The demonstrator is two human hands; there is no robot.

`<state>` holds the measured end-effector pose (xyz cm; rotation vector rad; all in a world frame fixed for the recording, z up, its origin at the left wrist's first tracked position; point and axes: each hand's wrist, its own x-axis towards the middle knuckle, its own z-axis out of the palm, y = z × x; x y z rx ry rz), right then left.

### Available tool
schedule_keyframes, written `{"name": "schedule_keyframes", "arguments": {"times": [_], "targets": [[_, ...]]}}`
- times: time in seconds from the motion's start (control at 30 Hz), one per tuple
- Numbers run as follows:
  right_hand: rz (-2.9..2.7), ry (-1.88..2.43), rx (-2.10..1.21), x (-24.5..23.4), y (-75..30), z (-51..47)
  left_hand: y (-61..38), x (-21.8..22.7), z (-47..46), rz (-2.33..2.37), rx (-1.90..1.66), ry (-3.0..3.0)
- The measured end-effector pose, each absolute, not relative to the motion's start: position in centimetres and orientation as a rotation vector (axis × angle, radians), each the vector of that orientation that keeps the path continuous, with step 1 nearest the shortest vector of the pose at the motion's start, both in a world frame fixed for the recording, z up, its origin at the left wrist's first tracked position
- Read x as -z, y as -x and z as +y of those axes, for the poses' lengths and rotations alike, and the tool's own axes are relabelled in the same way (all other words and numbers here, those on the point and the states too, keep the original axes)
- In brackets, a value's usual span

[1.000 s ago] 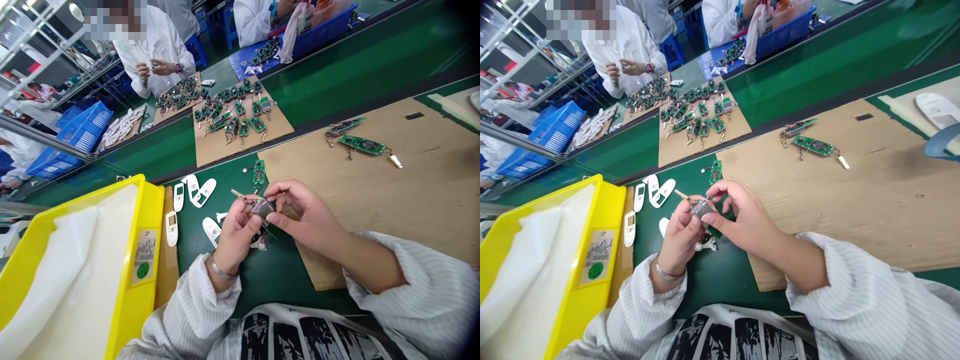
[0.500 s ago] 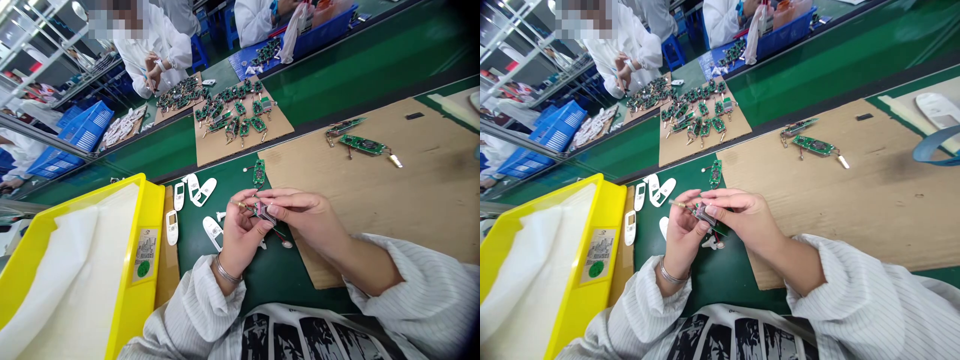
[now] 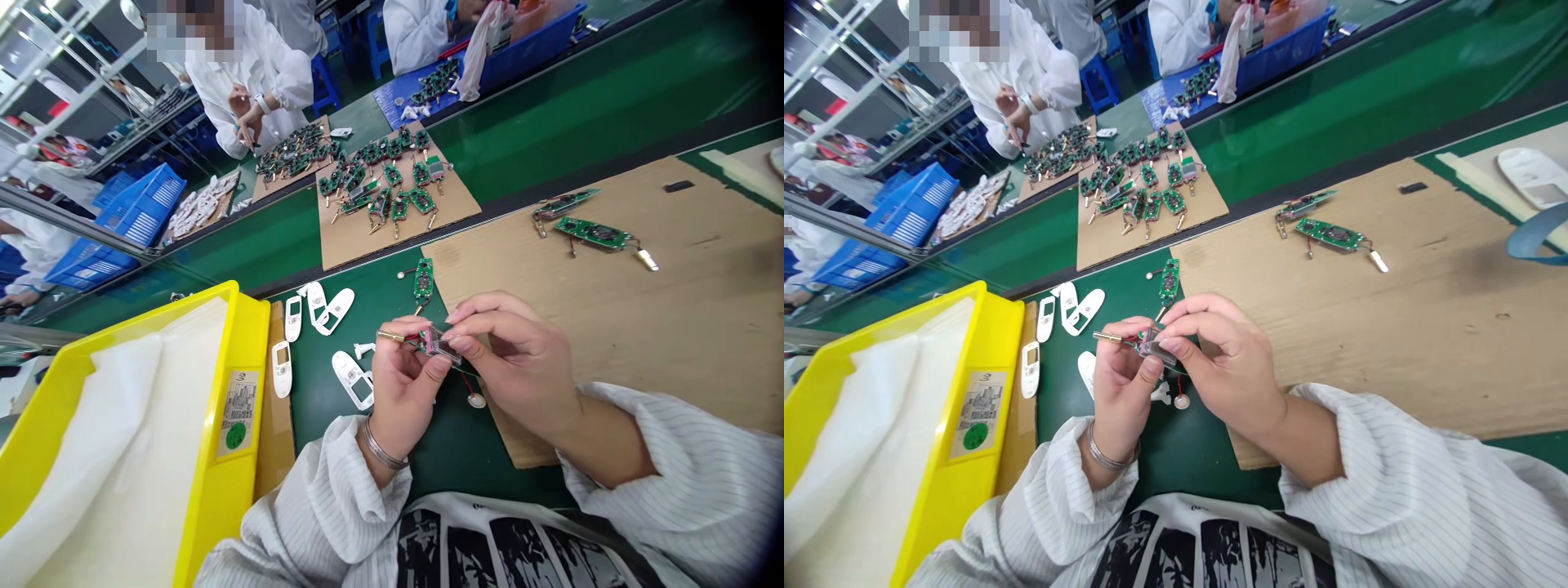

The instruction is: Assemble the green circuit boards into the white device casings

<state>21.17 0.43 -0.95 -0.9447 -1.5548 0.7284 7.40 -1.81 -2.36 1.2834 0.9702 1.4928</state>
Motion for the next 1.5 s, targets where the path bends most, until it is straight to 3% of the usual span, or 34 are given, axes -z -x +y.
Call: {"name": "schedule_keyframes", "arguments": {"times": [0.23,0.43,0.57,0.83,1.27,1.5], "targets": [[-1.557,0.862,-0.689,1.0,-21.1,0.4,-7.2,2.2,-1.6,0.928,-1.620,-1.483],[-1.194,0.706,-0.735,0.8,-22.1,2.0,-5.8,2.0,-0.5,1.068,-1.617,-0.996],[-1.386,0.774,-0.964,0.5,-21.9,1.9,-6.0,2.0,0.2,1.098,-1.625,-0.884],[-1.854,0.718,-1.023,-0.1,-19.8,-1.6,-6.4,2.5,0.7,1.277,-1.765,-0.735],[-1.835,0.838,-0.933,1.9,-18.3,-2.0,-7.6,2.7,-0.5,1.390,-1.734,-0.778],[-1.776,0.920,-0.913,2.2,-19.9,-0.1,-4.8,2.0,0.9,1.209,-1.896,-0.794]]}}
